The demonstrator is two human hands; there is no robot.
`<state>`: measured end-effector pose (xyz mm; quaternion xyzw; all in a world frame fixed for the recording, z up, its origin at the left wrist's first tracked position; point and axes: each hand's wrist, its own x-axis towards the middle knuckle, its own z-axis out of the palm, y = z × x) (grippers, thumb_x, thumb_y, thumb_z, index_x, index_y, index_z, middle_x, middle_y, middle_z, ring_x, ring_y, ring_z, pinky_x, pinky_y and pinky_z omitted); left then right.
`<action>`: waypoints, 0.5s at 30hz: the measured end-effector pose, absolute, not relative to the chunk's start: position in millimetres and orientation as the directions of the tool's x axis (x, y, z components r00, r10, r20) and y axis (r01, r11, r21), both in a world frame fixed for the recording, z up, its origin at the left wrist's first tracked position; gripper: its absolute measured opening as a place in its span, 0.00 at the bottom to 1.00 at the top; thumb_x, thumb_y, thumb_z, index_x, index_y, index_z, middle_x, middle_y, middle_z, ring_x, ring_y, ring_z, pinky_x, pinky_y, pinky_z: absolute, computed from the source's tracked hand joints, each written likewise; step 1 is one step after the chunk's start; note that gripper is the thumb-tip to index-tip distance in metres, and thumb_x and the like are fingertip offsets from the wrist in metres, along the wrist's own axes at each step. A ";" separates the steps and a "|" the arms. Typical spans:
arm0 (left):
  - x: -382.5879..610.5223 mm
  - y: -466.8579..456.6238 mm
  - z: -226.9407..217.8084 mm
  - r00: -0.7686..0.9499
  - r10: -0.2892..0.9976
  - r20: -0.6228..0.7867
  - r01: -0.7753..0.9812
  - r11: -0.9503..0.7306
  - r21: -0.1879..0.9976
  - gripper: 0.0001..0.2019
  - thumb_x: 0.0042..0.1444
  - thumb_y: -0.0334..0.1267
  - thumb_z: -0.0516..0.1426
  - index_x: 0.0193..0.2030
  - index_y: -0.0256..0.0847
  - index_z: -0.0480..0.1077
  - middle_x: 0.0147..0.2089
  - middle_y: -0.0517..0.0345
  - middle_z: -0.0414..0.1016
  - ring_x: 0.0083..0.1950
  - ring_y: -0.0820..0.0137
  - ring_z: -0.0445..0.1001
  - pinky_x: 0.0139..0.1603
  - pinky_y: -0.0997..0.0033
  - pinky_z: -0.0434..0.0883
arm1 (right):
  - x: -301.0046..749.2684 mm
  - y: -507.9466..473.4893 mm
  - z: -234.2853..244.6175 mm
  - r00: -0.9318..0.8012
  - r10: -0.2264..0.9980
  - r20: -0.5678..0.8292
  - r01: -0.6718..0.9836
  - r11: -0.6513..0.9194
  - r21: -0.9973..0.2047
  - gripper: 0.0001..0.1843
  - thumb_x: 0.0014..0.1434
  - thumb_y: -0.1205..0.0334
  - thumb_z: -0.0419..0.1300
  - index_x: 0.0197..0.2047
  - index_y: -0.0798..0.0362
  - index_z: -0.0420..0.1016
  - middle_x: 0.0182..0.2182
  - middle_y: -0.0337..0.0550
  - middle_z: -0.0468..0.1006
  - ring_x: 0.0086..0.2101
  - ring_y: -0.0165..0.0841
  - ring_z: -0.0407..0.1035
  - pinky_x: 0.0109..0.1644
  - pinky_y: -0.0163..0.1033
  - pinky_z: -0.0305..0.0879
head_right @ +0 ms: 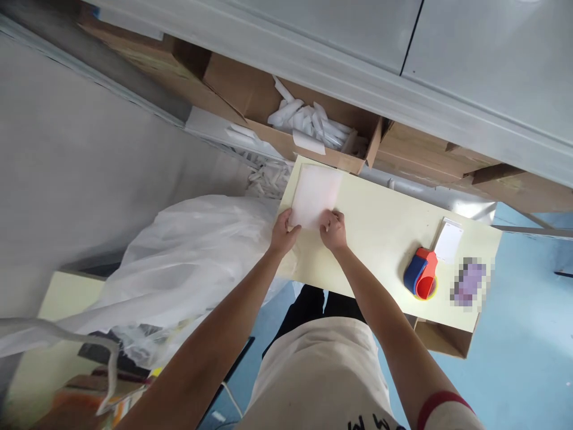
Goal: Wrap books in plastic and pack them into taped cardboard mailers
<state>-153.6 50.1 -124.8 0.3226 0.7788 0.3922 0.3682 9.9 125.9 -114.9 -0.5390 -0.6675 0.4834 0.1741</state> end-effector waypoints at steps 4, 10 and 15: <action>-145.0 41.3 -106.1 -0.488 0.835 -0.253 0.294 0.430 0.854 0.35 0.49 0.39 0.62 0.64 0.40 0.58 0.70 0.44 0.57 0.71 0.55 0.54 0.70 0.53 0.54 | 13.6 117.3 -109.2 -0.292 0.904 -0.313 0.551 -0.108 -0.827 0.34 0.49 0.66 0.62 0.61 0.50 0.65 0.54 0.54 0.65 0.49 0.41 0.70 0.55 0.52 0.70; -116.6 -14.6 -57.8 -0.379 0.899 -0.219 0.316 0.348 0.883 0.27 0.52 0.40 0.60 0.60 0.42 0.63 0.68 0.44 0.60 0.71 0.56 0.55 0.69 0.50 0.56 | 37.3 57.7 -75.8 -0.184 0.920 -0.347 0.518 -0.209 -0.830 0.30 0.51 0.59 0.61 0.58 0.49 0.67 0.53 0.53 0.67 0.45 0.41 0.73 0.46 0.50 0.75; -104.4 -89.0 -25.5 -0.316 0.889 -0.331 0.136 0.388 0.912 0.19 0.53 0.43 0.58 0.52 0.43 0.69 0.58 0.46 0.72 0.62 0.57 0.69 0.61 0.50 0.66 | 51.5 -26.3 -39.9 -0.128 0.940 -0.317 0.458 -0.228 -0.859 0.26 0.52 0.55 0.59 0.55 0.52 0.69 0.52 0.54 0.71 0.37 0.38 0.76 0.40 0.47 0.76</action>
